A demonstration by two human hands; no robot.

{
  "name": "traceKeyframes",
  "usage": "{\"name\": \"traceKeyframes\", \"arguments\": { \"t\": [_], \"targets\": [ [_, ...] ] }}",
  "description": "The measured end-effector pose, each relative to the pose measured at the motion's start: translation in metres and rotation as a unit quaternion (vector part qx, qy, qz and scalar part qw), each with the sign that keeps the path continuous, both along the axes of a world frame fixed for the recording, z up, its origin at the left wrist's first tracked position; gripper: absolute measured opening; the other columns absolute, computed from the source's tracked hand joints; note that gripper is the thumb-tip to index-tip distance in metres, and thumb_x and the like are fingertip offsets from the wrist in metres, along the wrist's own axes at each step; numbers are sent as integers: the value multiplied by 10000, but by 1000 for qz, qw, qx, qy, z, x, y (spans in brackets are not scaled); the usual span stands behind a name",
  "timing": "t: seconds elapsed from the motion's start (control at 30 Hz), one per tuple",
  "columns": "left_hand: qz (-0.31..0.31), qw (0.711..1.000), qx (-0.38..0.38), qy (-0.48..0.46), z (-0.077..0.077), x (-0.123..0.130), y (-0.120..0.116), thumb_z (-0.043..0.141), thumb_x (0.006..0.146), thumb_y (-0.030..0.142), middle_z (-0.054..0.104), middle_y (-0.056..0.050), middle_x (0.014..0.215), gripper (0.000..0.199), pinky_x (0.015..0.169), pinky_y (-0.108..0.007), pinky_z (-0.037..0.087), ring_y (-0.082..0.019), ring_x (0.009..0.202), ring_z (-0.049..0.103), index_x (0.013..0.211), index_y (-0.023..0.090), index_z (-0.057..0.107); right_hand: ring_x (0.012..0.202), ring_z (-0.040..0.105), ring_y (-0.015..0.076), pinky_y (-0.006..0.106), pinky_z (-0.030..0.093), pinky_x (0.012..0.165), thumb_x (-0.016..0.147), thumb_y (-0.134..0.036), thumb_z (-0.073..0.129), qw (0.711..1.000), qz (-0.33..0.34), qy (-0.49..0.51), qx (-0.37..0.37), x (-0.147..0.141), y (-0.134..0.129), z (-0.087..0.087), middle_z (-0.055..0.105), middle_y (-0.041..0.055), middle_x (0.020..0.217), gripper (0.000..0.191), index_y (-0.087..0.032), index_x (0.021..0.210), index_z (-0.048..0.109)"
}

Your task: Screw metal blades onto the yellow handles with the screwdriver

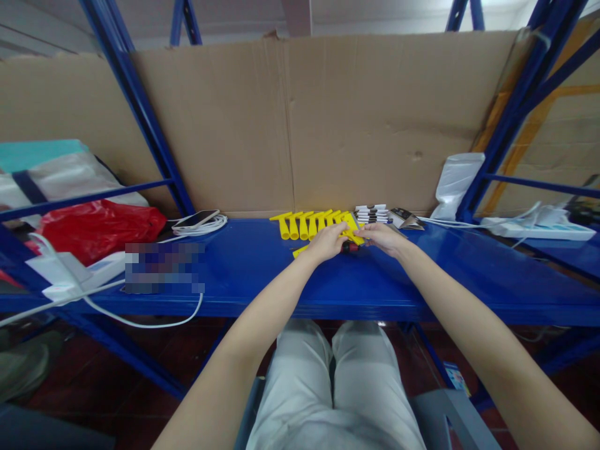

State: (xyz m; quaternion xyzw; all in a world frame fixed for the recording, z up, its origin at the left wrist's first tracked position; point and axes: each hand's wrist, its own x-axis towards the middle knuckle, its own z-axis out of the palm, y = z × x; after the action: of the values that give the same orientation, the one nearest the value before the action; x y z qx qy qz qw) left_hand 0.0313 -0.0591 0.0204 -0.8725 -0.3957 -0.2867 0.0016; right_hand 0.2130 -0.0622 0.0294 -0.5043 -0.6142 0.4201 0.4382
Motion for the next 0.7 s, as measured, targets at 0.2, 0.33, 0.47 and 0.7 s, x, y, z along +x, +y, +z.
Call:
{"name": "traceKeyframes", "arguments": {
  "t": [0.2,0.33,0.47,0.7],
  "targets": [
    [-15,999,21,24,1,-1,-1,485,936,167,684,-83,1187,424,993,-360,484,-216,1100,631,1342,228,591,549,422,79,236,310,549,549,-439,832,1000,19,9,15,1,1,-2,541,-44,543,375,-174,568,568],
    [-13,999,16,30,0,0,1,486,937,165,691,-85,1143,425,971,-344,491,-207,1063,637,1339,230,606,592,487,92,224,341,548,570,-387,836,1000,25,6,-5,4,1,-2,620,-12,633,305,-164,638,639],
    [-7,1000,3,28,1,1,3,500,931,169,698,-94,1149,417,988,-343,482,-207,1063,638,1329,209,616,722,594,145,260,445,618,758,-355,699,999,-40,16,12,19,12,-2,714,69,892,190,-172,808,702],
    [-1,1000,-10,6,1,1,4,530,923,184,706,-98,1211,371,1013,-373,481,-226,1125,638,1269,203,662,1247,501,341,519,428,1001,765,-130,591,892,-266,-349,109,68,40,-25,613,110,1322,352,-248,1058,747]
  ]
}}
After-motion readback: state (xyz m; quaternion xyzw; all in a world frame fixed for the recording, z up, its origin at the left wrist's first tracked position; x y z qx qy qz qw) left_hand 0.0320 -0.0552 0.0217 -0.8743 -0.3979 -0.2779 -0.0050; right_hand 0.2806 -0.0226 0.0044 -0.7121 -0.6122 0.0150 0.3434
